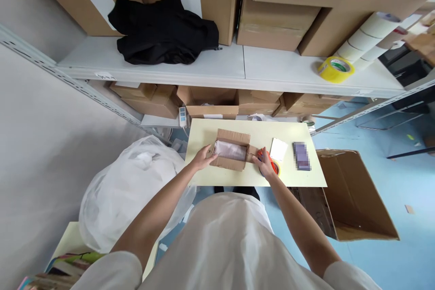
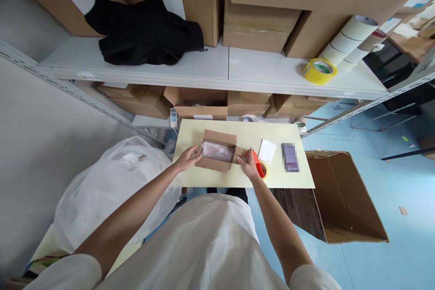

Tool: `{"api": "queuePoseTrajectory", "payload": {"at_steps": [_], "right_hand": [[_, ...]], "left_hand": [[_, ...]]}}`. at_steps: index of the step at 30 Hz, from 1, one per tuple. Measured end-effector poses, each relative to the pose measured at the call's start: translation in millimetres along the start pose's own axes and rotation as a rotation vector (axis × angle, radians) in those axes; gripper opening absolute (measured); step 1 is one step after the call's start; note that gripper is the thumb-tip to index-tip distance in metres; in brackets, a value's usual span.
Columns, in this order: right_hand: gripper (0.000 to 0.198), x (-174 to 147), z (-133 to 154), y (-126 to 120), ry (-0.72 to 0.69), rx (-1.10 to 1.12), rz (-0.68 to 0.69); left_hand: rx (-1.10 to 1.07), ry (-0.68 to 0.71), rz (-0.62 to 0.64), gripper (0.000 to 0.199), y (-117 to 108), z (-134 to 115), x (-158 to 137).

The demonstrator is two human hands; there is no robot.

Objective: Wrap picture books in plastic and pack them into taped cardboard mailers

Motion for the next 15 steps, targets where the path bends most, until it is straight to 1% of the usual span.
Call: {"api": "queuePoseTrajectory", "payload": {"at_steps": [1,3,5,7,8,9,11,12,13,15], "right_hand": [[0.082,-3.3,-0.8,1.7,0.019,0.069,0.006],[0.071,-7.5,2.4,4.3,-0.024,0.095,0.018],[0.066,-9.1,9.6,4.6,-0.125,0.003,0.029],[0.066,-9.6,18.0,4.4,-0.234,-0.142,0.082],[0.068,-9.9,21.9,4.7,-0.287,-0.228,0.129],[0.072,-10.2,25.3,5.2,-0.337,-0.321,0.186],[0.083,-11.0,30.2,6.9,-0.433,-0.525,0.315],[0.086,-11.4,31.3,7.9,-0.475,-0.634,0.378],[0.089,-11.5,31.4,8.6,-0.514,-0.737,0.432],[0.088,-10.6,29.8,9.0,-0.576,-0.892,0.492]], "left_hand": [[-0.066,-0.019,0.026,0.068,3.9,2.8,-2.9],[-0.161,-0.035,0.036,0.076,12.2,3.9,-9.6],[-0.203,-0.041,0.027,0.071,18.5,2.6,-17.7],[-0.182,-0.026,0.067,0.071,23.0,1.7,-26.6],[-0.134,0.008,0.104,0.077,24.5,1.3,-30.8],[-0.061,0.058,0.142,0.088,25.6,1.2,-34.7],[0.124,0.175,0.188,0.106,27.0,2.2,-40.0],[0.213,0.221,0.192,0.107,27.6,3.5,-40.9],[0.284,0.249,0.184,0.102,28.3,5.0,-40.7],[0.37,0.268,0.145,0.085,30.1,7.9,-37.9]]}}
Point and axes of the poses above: each hand's wrist, its own x-axis towards the middle knuckle, its own y-axis out of the palm, z = x × y, the point moved 4 cm from there along x, towards the middle knuckle, and after that the axes turned 6 degrees about -x, right-handed, at the moved point
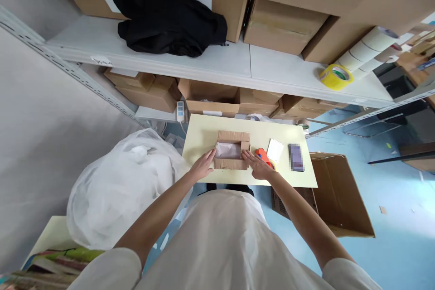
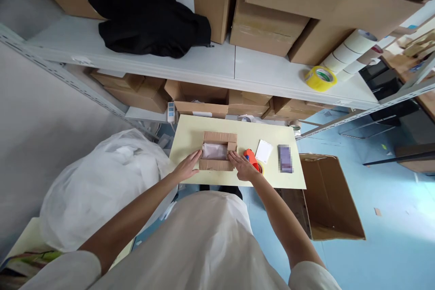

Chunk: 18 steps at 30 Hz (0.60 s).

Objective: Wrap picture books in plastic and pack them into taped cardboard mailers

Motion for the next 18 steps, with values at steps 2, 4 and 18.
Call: {"api": "queuePoseTrajectory", "payload": {"at_steps": [2,4,18], "right_hand": [[0.081,-0.5,-4.1,1.6,-0.007,-0.065,0.011],[0.071,-2.8,-8.9,3.2,0.004,-0.045,-0.013],[0.06,37.3,-53.3,-12.8,0.374,0.437,-0.525]], "left_hand": [[0.027,-0.004,-0.033,0.071,2.5,1.2,2.9],[0.001,-0.011,-0.066,0.062,4.0,1.3,3.7],[-0.463,-0.43,-0.49,0.018,9.4,-7.5,31.5]]}}
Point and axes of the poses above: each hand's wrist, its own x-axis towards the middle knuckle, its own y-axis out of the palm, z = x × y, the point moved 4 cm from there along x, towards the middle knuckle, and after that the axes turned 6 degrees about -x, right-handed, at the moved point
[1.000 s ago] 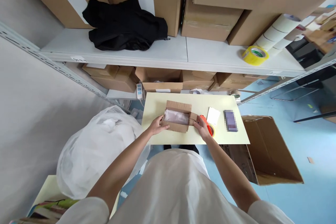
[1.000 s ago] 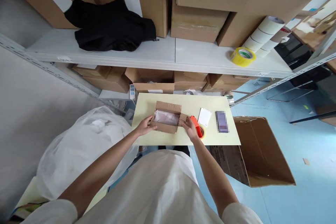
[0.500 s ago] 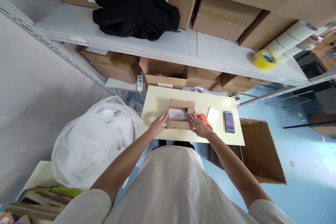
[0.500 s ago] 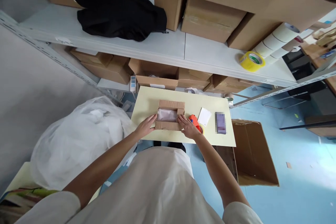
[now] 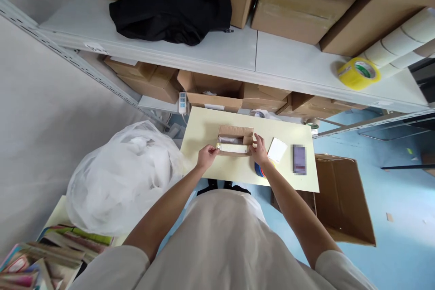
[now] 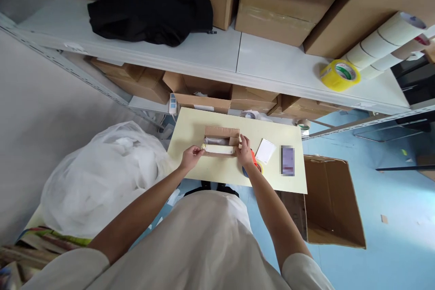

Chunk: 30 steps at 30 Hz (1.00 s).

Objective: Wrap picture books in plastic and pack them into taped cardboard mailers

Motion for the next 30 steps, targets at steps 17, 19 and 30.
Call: {"api": "queuePoseTrajectory", "payload": {"at_steps": [17,19,30], "right_hand": [[0.057,-11.3,-6.8,-2.5,-0.351,-0.252,0.28],[0.056,-11.1,-9.5,-0.4,-0.345,-0.231,0.276],[0.053,-20.2,-12.4,-17.3,-0.269,-0.111,0.227]], "left_hand": [[0.249,0.049,-0.142,0.043,5.2,-5.1,-23.3],[0.383,0.151,-0.121,0.038,6.0,-20.4,-23.5],[0.815,0.376,0.311,0.054,50.3,-52.1,-28.2]]}}
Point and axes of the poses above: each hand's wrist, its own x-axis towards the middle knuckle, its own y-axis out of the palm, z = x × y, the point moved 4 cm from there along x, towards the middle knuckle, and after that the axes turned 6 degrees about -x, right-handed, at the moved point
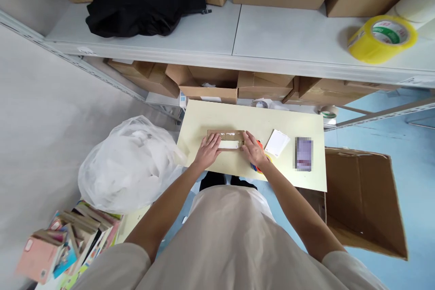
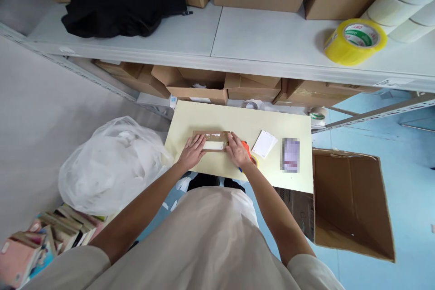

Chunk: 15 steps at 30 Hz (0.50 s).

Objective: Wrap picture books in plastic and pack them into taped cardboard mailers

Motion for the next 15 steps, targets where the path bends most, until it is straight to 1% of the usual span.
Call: {"api": "queuePoseTrajectory", "payload": {"at_steps": [2,3,4,6,8,11,13,15], "right_hand": [[0.053,-23.1,-10.0,-6.9,0.129,-0.024,-0.062],[0.049,-37.3,-15.2,-8.2,0.209,-0.048,-0.064],[0.044,-52.0,-19.5,-7.2,0.283,-0.084,-0.032],[0.035,-78.1,-23.5,0.4,0.39,-0.184,0.109],[0.031,-93.9,-21.6,11.4,0.451,-0.288,0.258],[0.041,-93.3,-13.8,26.0,0.518,-0.385,0.377],[0.046,-84.0,-10.0,31.8,0.575,-0.421,0.403],[0.044,-76.5,-8.8,31.9,0.635,-0.433,0.393]], "left_hand": [[0.005,-0.003,0.021,0.055,4.6,4.0,-0.3],[0.006,0.005,0.027,0.056,6.3,5.8,-0.7],[0.007,0.016,0.032,0.058,7.7,7.2,-1.1],[0.015,0.03,0.037,0.062,10.3,9.3,-1.5],[0.032,0.029,0.037,0.063,12.9,10.5,-1.3],[0.071,0.03,0.034,0.06,17.1,11.3,-0.8],[0.097,0.044,0.036,0.059,19.7,12.0,-1.8],[0.116,0.059,0.036,0.059,21.5,13.5,-4.8]]}}
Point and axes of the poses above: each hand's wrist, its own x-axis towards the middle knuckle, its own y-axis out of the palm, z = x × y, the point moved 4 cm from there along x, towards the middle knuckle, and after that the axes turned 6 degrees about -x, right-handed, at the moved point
